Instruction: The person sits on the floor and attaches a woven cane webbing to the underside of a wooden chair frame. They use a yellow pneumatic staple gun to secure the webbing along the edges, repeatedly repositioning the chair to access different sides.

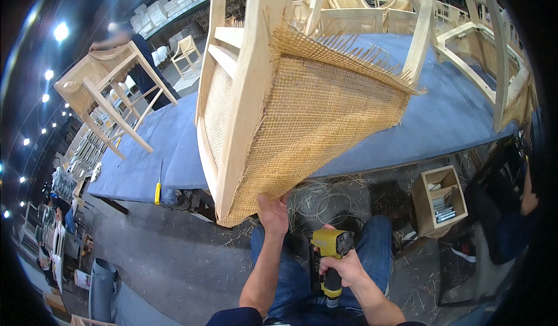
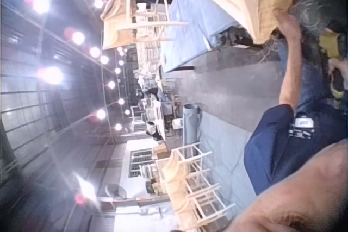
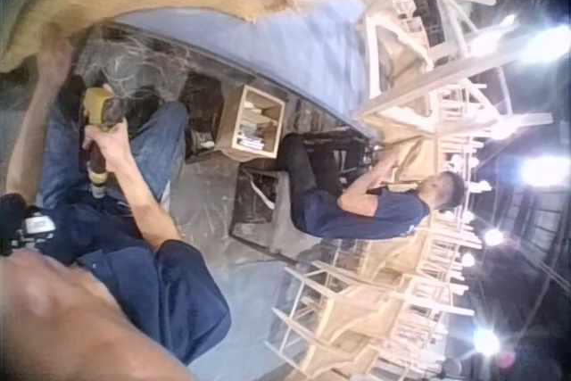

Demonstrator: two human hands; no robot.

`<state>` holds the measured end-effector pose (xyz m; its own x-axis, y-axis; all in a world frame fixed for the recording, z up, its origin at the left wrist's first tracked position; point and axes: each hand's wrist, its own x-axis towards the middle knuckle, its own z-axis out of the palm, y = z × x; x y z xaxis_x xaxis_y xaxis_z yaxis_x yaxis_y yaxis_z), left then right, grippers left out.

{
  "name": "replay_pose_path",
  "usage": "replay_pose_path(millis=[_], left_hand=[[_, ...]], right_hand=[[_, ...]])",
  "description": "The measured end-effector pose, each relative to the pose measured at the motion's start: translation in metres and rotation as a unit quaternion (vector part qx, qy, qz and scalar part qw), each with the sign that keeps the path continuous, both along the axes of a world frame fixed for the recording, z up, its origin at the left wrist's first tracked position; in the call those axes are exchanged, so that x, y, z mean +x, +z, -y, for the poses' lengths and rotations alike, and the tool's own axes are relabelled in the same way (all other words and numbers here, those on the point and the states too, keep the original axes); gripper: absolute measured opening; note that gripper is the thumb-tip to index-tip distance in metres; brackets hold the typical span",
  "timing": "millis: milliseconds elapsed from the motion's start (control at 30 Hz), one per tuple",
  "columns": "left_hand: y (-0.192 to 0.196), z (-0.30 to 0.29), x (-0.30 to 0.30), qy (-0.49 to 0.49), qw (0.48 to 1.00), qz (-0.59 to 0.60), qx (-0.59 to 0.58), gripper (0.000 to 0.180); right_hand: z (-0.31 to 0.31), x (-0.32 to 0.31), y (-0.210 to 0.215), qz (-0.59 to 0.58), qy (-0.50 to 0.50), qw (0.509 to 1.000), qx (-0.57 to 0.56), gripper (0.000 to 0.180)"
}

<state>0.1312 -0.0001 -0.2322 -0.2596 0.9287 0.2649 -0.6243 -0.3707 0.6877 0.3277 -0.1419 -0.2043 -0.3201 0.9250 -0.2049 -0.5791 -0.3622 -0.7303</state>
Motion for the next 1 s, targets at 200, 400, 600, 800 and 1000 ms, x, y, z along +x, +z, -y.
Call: replay_pose_path(millis=[200,400,600,800,1000], left_hand=[[0.029,0.006,0.021,-0.010,0.993,0.119,-0.001,0.070],[0.050,0.000,0.018,0.109,0.983,0.145,0.009,0.076],[0.054,0.006,0.007,0.155,0.971,0.173,-0.054,0.075],[0.042,-0.009,-0.059,0.139,0.976,0.160,0.041,0.067],[0.020,-0.015,-0.096,0.131,0.977,0.165,-0.015,0.063]], right_hand=[[0.000,0.015,-0.005,-0.014,-0.049,0.999,-0.015,0.091],[0.003,0.026,0.004,0.008,-0.094,0.996,-0.009,0.093],[0.022,0.022,0.032,0.045,-0.096,0.994,0.024,0.096],[0.029,0.014,0.050,0.063,-0.114,0.991,0.007,0.097],[0.020,0.002,0.036,0.067,-0.078,0.995,-0.002,0.095]])
